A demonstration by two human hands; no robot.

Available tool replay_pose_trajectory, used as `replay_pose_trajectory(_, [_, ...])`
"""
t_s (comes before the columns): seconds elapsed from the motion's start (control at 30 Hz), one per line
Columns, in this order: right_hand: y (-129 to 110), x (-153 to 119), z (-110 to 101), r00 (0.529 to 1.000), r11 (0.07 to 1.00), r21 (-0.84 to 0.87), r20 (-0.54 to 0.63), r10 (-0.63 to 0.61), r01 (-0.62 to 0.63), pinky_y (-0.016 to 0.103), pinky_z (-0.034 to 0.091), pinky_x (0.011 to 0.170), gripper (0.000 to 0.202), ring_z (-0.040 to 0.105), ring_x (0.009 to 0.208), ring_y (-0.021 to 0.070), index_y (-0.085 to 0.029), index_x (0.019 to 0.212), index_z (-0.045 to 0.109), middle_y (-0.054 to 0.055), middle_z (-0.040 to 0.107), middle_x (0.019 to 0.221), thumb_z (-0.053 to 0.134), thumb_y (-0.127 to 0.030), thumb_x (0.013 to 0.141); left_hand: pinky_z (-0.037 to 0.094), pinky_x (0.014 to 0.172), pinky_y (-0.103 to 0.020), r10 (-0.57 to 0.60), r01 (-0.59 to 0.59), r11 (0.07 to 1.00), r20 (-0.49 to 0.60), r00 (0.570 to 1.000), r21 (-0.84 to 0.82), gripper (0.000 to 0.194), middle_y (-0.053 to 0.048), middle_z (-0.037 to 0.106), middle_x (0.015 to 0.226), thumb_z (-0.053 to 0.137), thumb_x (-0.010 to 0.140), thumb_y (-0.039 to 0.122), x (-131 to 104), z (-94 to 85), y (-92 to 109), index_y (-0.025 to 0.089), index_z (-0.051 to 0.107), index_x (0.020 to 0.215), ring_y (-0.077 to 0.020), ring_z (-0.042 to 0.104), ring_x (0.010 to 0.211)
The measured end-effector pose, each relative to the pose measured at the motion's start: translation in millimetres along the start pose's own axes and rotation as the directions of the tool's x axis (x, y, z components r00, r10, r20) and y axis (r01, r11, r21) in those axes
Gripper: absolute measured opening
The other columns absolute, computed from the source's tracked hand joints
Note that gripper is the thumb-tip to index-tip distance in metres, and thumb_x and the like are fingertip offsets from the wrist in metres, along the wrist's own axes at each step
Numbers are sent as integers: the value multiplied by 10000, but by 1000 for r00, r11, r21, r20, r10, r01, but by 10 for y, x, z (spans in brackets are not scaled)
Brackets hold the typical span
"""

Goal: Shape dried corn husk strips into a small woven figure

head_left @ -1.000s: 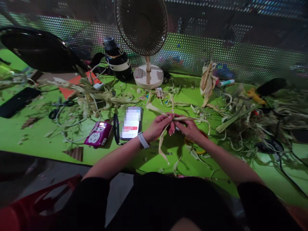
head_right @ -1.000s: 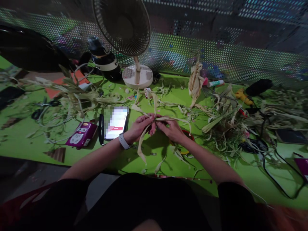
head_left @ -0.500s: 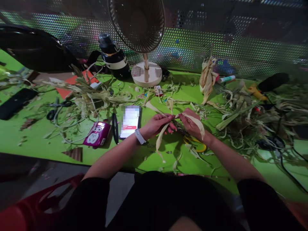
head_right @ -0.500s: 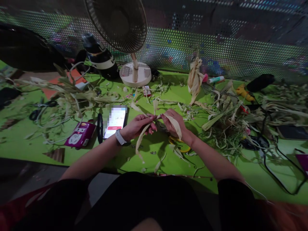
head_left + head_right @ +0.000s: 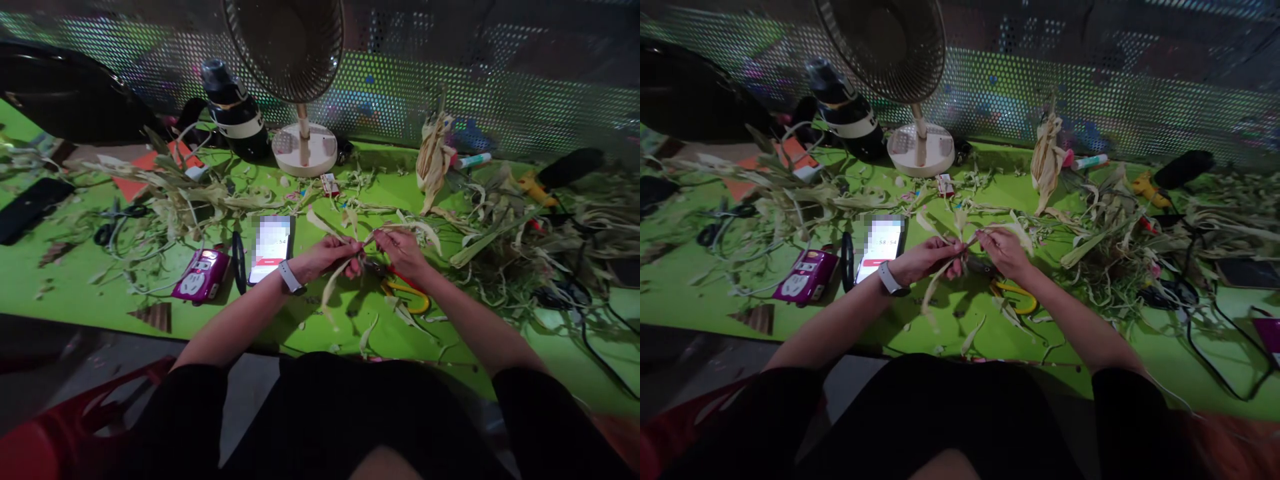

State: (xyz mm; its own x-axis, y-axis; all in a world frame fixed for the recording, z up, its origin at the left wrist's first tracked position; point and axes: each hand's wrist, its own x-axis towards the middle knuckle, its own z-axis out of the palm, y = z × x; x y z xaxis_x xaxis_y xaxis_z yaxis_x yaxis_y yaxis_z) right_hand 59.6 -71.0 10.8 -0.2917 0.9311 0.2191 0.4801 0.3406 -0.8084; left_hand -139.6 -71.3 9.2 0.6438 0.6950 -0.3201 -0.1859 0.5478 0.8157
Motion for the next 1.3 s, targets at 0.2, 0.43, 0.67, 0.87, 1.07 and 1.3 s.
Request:
replay_pose_trajectory(0.2, [-116,-112,80,988,992,-58,106,114,-108,288,302,543,573,413,542,130,-208,593,469,4,478,585,329,-673,896,566,773,-254,245,-331,918,-344,907,-218,180,-65,753,801,703,801,288,84,16,-74,133,678,887,-140,719,769])
replay_pose_trajectory(0.43, [-185,-294,394,943,973,134,301,138,-186,278,394,624,360,497,648,138,-208,770,508,-4,541,700,422,-522,923,551,792,-251,248,-364,892,-385,889,-267,241,-39,760,873,812,658,284,119,74,-174,161,719,843,-158,718,851])
replay_pose_trajectory(0.67, [-243,-324,357,910,862,318,264,320,-395,292,460,641,300,551,689,145,-209,821,524,18,600,772,444,-481,918,543,817,-260,276,-401,882,-419,865,-248,266,-45,751,823,837,617,266,76,81,-84,132,711,811,-143,713,817])
replay_pose_trajectory(0.87, [-203,-274,450,918,826,417,286,276,-379,313,501,714,408,610,788,172,-198,992,546,40,661,893,631,-542,788,553,814,-286,314,-418,887,-405,859,-198,245,-32,751,825,837,611,276,74,166,-198,154,704,776,-163,711,837])
replay_pose_trajectory(1.07, [-179,-283,530,918,812,455,317,237,-367,310,483,705,363,567,728,161,-196,795,554,7,607,776,641,-547,768,544,776,-255,291,-394,900,-416,861,-186,271,-39,746,797,847,582,289,81,243,-207,141,699,755,-157,711,812])
replay_pose_trajectory(1.3, [-164,-267,418,886,837,410,431,172,-362,283,463,621,340,541,646,142,-210,763,526,-18,561,689,577,-539,832,537,711,-233,272,-363,918,-409,871,-162,287,-23,727,717,856,572,300,87,138,-144,124,706,742,-146,709,733])
